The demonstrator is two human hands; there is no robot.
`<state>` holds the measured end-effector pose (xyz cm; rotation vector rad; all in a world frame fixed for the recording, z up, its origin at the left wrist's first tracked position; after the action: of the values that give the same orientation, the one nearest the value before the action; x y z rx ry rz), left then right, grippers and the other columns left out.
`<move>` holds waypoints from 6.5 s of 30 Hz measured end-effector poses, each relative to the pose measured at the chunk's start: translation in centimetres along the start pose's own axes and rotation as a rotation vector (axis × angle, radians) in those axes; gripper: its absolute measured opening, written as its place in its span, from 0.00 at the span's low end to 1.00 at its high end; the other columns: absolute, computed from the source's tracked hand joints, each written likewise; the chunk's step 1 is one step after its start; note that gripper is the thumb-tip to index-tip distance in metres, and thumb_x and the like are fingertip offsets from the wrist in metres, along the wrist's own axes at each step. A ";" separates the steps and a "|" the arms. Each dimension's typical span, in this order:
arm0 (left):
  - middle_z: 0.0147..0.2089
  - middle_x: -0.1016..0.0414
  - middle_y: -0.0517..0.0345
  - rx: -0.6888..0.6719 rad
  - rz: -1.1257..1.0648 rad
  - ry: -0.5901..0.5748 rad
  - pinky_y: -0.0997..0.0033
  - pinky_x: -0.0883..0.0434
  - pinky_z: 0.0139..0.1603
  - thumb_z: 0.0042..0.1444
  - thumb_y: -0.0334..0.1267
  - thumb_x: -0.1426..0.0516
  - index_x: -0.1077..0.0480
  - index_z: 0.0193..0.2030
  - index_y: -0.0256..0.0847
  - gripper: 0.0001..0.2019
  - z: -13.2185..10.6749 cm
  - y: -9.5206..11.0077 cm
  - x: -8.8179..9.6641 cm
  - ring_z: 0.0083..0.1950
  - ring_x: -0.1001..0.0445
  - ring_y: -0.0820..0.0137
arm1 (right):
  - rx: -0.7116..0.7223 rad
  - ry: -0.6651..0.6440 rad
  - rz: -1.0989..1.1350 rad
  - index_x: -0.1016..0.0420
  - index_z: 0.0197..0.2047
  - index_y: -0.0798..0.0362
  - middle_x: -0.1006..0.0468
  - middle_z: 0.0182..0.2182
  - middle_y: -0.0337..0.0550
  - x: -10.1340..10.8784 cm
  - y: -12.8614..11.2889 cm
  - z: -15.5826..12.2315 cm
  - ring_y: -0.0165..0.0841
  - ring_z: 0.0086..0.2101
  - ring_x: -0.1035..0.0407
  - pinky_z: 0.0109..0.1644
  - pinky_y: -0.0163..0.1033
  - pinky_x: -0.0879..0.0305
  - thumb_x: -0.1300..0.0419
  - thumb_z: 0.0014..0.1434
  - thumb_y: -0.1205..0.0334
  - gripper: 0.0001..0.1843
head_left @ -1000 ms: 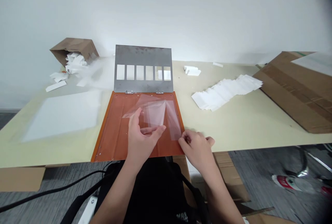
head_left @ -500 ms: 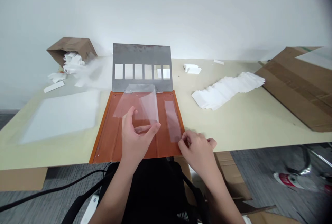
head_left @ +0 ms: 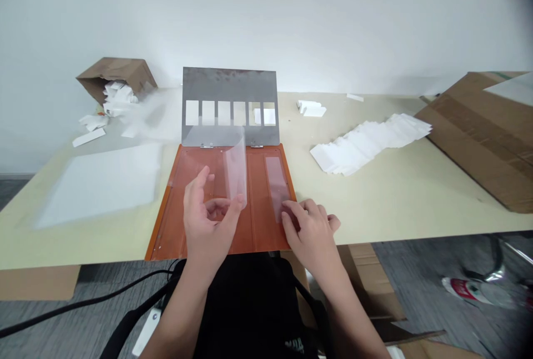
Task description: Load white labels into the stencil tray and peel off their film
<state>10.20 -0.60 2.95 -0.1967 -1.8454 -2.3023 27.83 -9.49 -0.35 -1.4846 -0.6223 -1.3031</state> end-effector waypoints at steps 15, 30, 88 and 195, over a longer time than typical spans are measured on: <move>0.58 0.35 0.55 0.013 -0.199 -0.025 0.70 0.17 0.36 0.57 0.42 0.35 0.35 0.62 0.50 0.27 -0.4 -0.8 -0.6 0.36 0.20 0.75 | -0.004 0.044 -0.038 0.22 0.49 0.44 0.27 0.39 0.45 -0.6 -0.3 1.2 0.39 0.39 0.36 0.42 0.45 0.56 0.46 0.68 0.59 0.13; 0.59 0.32 0.49 0.052 -0.226 -0.027 0.69 0.18 0.38 0.55 0.42 0.35 0.27 0.54 0.42 0.20 -0.2 -1.7 -1.3 0.36 0.19 0.73 | 0.007 0.086 0.006 0.23 0.51 0.45 0.25 0.40 0.46 -0.4 -0.5 1.4 0.42 0.41 0.33 0.43 0.46 0.55 0.46 0.66 0.58 0.14; 0.57 0.32 0.53 0.040 -0.323 -0.087 0.68 0.17 0.42 0.56 0.37 0.36 0.26 0.53 0.46 0.17 -1.6 -1.8 -1.7 0.40 0.18 0.70 | 0.066 0.103 0.419 0.20 0.35 0.46 0.15 0.36 0.38 0.7 -5.9 0.8 0.37 0.39 0.27 0.50 0.48 0.53 0.43 0.60 0.62 0.09; 0.68 0.56 0.42 -0.220 0.198 0.183 0.59 0.16 0.41 0.49 0.33 0.33 0.50 0.72 0.49 0.46 0.0 0.4 2.3 0.48 0.22 0.64 | -0.081 0.165 -0.044 0.21 0.41 0.47 0.26 0.35 0.41 -1.7 -4.5 -0.3 0.37 0.38 0.39 0.46 0.49 0.60 0.46 0.58 0.66 0.13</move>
<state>8.06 -0.84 3.81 -0.1835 -1.4188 -2.2960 23.32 -7.78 -0.41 -1.4182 -0.5022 -1.4830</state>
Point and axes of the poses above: each hand's wrist, its own z-axis towards the middle knuckle, its own x-axis out of the back of the hand, y = z × x, the point moved 3 cm from there along z, towards the middle knuckle
